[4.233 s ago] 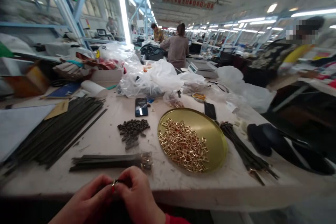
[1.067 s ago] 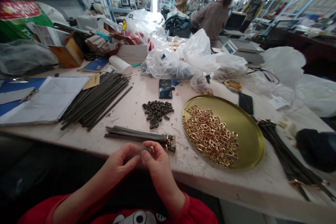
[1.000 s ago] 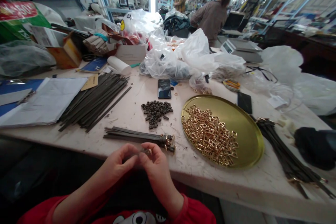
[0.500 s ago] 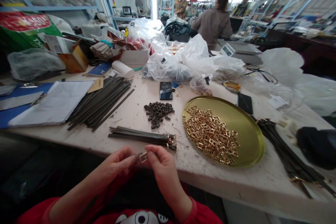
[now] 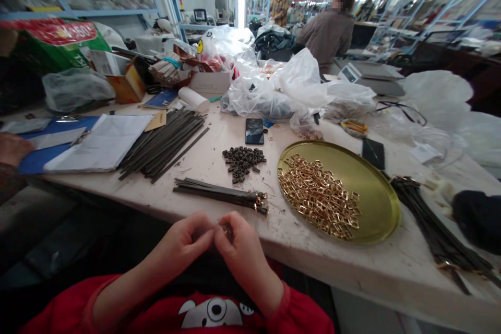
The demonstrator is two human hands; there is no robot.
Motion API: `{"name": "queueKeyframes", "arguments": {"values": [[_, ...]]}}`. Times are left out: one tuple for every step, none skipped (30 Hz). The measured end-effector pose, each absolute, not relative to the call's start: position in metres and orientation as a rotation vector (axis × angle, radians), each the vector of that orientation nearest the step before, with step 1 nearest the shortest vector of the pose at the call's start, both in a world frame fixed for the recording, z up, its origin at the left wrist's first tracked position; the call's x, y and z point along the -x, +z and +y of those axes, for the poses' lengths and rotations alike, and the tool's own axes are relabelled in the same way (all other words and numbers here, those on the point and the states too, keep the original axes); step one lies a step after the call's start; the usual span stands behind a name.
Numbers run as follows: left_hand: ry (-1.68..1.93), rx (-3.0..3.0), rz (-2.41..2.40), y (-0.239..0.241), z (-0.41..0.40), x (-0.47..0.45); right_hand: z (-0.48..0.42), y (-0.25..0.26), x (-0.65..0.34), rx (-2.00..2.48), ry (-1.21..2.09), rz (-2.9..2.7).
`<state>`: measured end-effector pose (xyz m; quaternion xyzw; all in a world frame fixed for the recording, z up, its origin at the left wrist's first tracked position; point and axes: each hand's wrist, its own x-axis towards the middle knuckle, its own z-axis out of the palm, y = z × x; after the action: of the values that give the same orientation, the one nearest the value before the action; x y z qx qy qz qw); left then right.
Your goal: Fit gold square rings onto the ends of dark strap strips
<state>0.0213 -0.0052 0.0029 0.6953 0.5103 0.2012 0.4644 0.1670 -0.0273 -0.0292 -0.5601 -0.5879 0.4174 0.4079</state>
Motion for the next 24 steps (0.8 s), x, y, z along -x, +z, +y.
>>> {"name": "queueKeyframes", "arguments": {"values": [[0.492,-1.794,1.266,0.002,-0.007,-0.022,-0.028,-0.031,-0.167,1.425,1.065,-1.473],[0.484,-1.859,1.267,0.0,-0.008,-0.022,-0.029,-0.033,-0.168,1.434,1.106,-1.45],[0.476,-1.9,1.259,-0.001,-0.009,-0.022,-0.029,-0.035,-0.168,1.436,1.173,-1.411],[0.47,-1.917,1.249,-0.002,-0.008,-0.022,-0.029,-0.036,-0.167,1.427,1.256,-1.36],[0.468,-1.907,1.242,-0.002,-0.007,-0.021,-0.029,-0.038,-0.167,1.41,1.338,-1.307],[0.462,-1.868,1.23,-0.003,-0.006,-0.02,-0.029,-0.039,-0.166,1.394,1.4,-1.263],[0.447,-1.798,1.203,-0.004,-0.003,-0.018,-0.029,-0.041,-0.165,1.385,1.433,-1.234],[0.426,-1.694,1.158,-0.004,0.0,-0.015,-0.029,-0.042,-0.164,1.382,1.442,-1.221],[0.396,-1.569,1.103,-0.005,0.004,-0.013,-0.029,-0.042,-0.163,1.386,1.435,-1.214],[0.361,-1.439,1.048,-0.006,0.007,-0.01,-0.028,-0.042,-0.163,1.391,1.426,-1.202],[0.33,-1.318,1.001,-0.007,0.01,-0.007,-0.028,-0.042,-0.163,1.39,1.428,-1.184],[0.307,-1.216,0.972,-0.008,0.013,-0.005,-0.028,-0.042,-0.164,1.382,1.443,-1.159],[0.297,-1.138,0.964,-0.01,0.016,-0.004,-0.027,-0.042,-0.164,1.366,1.467,-1.13],[0.295,-1.083,0.971,-0.011,0.017,-0.004,-0.027,-0.041,-0.165,1.348,1.492,-1.101],[0.304,-1.044,0.98,-0.012,0.019,-0.004,-0.026,-0.041,-0.166,1.331,1.515,-1.079],[0.325,-1.018,0.987,-0.014,0.019,-0.005,-0.025,-0.041,-0.167,1.316,1.535,-1.06],[0.352,-1.007,0.992,-0.015,0.02,-0.006,-0.025,-0.041,-0.168,1.304,1.552,-1.043],[0.376,-1.008,0.995,-0.016,0.02,-0.007,-0.024,-0.042,-0.168,1.295,1.569,-1.029],[0.398,-1.015,0.998,-0.017,0.02,-0.008,-0.023,-0.043,-0.168,1.287,1.587,-1.017],[0.416,-1.026,0.999,-0.018,0.019,-0.008,-0.022,-0.043,-0.168,1.276,1.608,-1.002],[0.432,-1.038,1.0,-0.018,0.019,-0.008,-0.021,-0.044,-0.168,1.259,1.639,-0.976],[0.442,-1.043,1.002,-0.019,0.018,-0.008,-0.02,-0.045,-0.168,1.234,1.682,-0.937],[0.452,-1.037,1.005,-0.019,0.017,-0.008,-0.019,-0.045,-0.167,1.202,1.732,-0.886],[0.465,-1.019,1.007,-0.019,0.016,-0.007,-0.018,-0.045,-0.166,1.168,1.784,-0.835]]}}
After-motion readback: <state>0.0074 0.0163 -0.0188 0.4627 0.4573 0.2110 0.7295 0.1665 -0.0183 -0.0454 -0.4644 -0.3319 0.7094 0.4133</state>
